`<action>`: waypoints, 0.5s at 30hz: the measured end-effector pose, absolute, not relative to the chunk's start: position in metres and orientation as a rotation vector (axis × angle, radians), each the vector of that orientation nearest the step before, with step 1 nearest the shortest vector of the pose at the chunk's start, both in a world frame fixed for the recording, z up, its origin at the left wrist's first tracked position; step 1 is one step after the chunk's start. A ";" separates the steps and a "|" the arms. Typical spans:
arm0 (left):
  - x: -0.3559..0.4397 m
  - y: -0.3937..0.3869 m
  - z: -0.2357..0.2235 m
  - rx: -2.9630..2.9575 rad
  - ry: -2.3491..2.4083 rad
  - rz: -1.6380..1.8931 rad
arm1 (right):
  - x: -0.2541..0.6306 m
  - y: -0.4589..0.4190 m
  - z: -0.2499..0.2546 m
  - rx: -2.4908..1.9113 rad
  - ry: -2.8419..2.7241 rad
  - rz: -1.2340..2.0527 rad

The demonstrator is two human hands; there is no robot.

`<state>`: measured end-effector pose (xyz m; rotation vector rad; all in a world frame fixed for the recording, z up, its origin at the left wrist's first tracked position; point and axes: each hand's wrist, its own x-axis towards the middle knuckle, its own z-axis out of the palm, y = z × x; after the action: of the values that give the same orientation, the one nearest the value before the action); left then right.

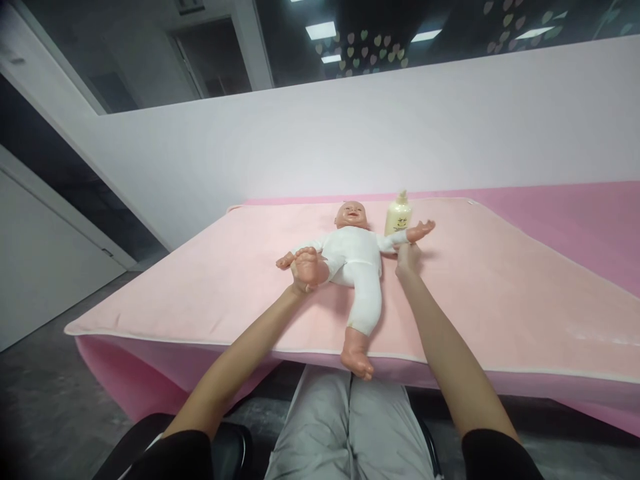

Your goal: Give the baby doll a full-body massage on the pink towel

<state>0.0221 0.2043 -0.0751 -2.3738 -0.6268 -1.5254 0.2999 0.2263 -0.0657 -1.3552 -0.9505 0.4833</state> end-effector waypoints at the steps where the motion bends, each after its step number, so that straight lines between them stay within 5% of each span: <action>1: 0.024 0.202 -0.072 -2.319 -0.600 -1.543 | 0.295 0.222 -0.063 -1.445 -1.001 0.439; 7: 0.043 0.187 -0.050 -2.356 -0.361 -1.301 | 0.277 0.203 -0.050 -1.523 -1.721 0.013; 15: 0.043 0.181 -0.047 -2.366 -0.330 -1.343 | 0.284 0.207 -0.052 -1.460 -1.670 0.097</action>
<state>0.0432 0.1806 -0.0473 -2.3657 -0.3297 -1.3435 0.2838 0.2072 -0.0519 -1.4602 -1.6704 0.0965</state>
